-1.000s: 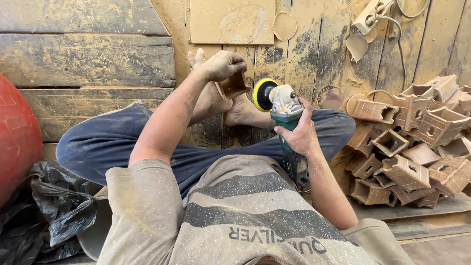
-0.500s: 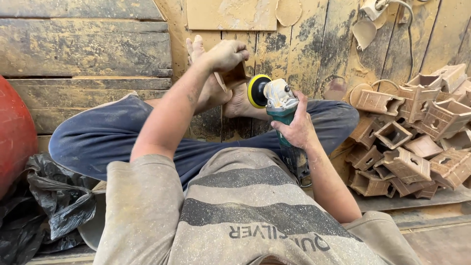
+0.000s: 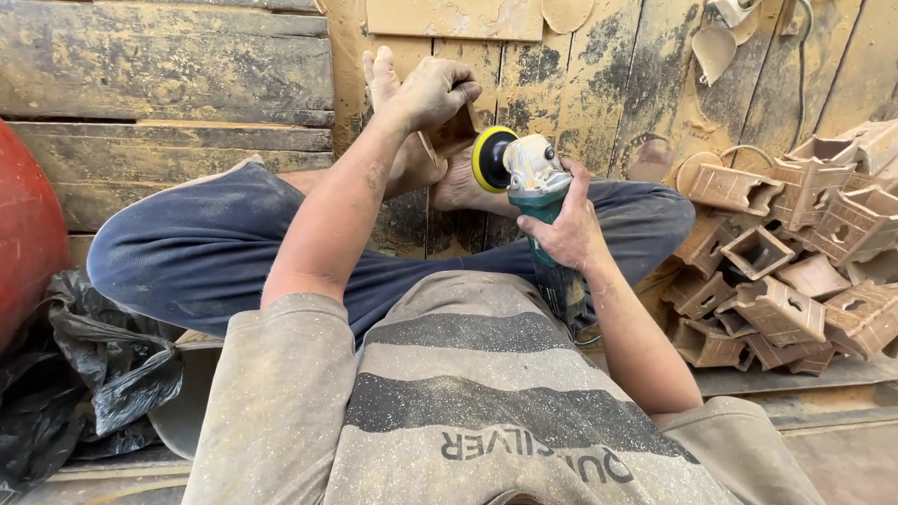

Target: Sanding small decorative wooden blocks using a handheld power sander while sitting on the floor.

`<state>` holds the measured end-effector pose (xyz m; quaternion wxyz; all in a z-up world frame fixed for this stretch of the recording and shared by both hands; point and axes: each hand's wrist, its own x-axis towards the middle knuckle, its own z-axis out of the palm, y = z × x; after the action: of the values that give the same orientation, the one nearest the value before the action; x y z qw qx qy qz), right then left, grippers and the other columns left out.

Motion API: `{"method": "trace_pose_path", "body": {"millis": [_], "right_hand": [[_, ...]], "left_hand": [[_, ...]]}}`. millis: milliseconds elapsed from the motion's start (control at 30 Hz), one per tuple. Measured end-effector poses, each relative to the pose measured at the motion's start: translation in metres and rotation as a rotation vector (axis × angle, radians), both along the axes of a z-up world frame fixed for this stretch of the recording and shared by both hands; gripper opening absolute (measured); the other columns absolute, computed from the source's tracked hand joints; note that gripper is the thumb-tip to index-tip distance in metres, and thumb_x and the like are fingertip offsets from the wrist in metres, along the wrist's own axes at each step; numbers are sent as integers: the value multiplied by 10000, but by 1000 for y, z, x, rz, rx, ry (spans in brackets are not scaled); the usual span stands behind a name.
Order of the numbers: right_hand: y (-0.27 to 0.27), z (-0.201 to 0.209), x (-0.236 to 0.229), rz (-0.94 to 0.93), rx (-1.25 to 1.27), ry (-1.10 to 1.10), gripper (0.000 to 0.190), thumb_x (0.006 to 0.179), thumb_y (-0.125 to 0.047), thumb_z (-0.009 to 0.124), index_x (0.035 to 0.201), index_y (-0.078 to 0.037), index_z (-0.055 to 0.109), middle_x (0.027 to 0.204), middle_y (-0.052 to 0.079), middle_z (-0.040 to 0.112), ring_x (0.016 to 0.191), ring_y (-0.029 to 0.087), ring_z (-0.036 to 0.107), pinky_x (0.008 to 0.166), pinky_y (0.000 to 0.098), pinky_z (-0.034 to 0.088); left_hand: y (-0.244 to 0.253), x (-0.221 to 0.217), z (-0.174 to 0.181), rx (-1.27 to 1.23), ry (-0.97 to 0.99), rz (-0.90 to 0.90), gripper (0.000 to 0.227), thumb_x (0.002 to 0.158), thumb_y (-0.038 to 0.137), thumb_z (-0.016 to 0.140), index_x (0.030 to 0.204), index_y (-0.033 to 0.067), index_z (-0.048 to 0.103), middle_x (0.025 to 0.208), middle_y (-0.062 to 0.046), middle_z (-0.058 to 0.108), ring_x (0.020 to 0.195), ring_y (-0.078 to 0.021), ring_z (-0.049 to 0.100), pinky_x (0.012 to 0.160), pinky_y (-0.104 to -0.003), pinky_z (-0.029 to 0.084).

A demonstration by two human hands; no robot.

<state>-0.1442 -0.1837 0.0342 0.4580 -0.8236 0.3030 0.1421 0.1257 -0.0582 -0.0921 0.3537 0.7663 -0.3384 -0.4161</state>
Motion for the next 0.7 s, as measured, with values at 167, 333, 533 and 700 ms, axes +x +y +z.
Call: {"method": "trace_pose_path", "body": {"millis": [167, 333, 533, 700], "right_hand": [[7, 2, 9, -13, 3, 60, 868, 779, -223, 811, 1422, -180, 229, 1305, 216, 617, 1085, 389, 670, 913, 479, 508], [8, -3, 12, -9, -16, 85, 856, 776, -229, 807, 1404, -165, 229, 1283, 217, 631, 1077, 391, 673, 915, 478, 507], [7, -10, 9, -23, -53, 94, 877, 770, -278, 805, 1414, -145, 224, 1299, 221, 617, 1089, 405, 661, 913, 478, 490], [7, -9, 11, -41, -65, 130, 874, 769, -263, 797, 1418, -143, 225, 1272, 222, 642, 1071, 406, 676, 915, 474, 500]], "left_hand": [[-1, -3, -5, 2, -11, -9, 390, 1066, 259, 663, 713, 136, 554, 735, 2, 625, 676, -176, 537, 672, -406, 447], [-6, -5, -9, -13, -12, -7, 315, 1043, 267, 690, 767, 124, 639, 753, -12, 658, 677, -191, 567, 665, -411, 484], [-7, -5, -5, -21, -1, -22, 354, 1055, 262, 680, 738, 125, 603, 726, -4, 640, 666, -181, 552, 664, -402, 470], [-8, -5, 1, -40, -31, -55, 369, 1070, 229, 657, 726, 127, 572, 723, -7, 632, 653, -170, 548, 653, -397, 477]]}}
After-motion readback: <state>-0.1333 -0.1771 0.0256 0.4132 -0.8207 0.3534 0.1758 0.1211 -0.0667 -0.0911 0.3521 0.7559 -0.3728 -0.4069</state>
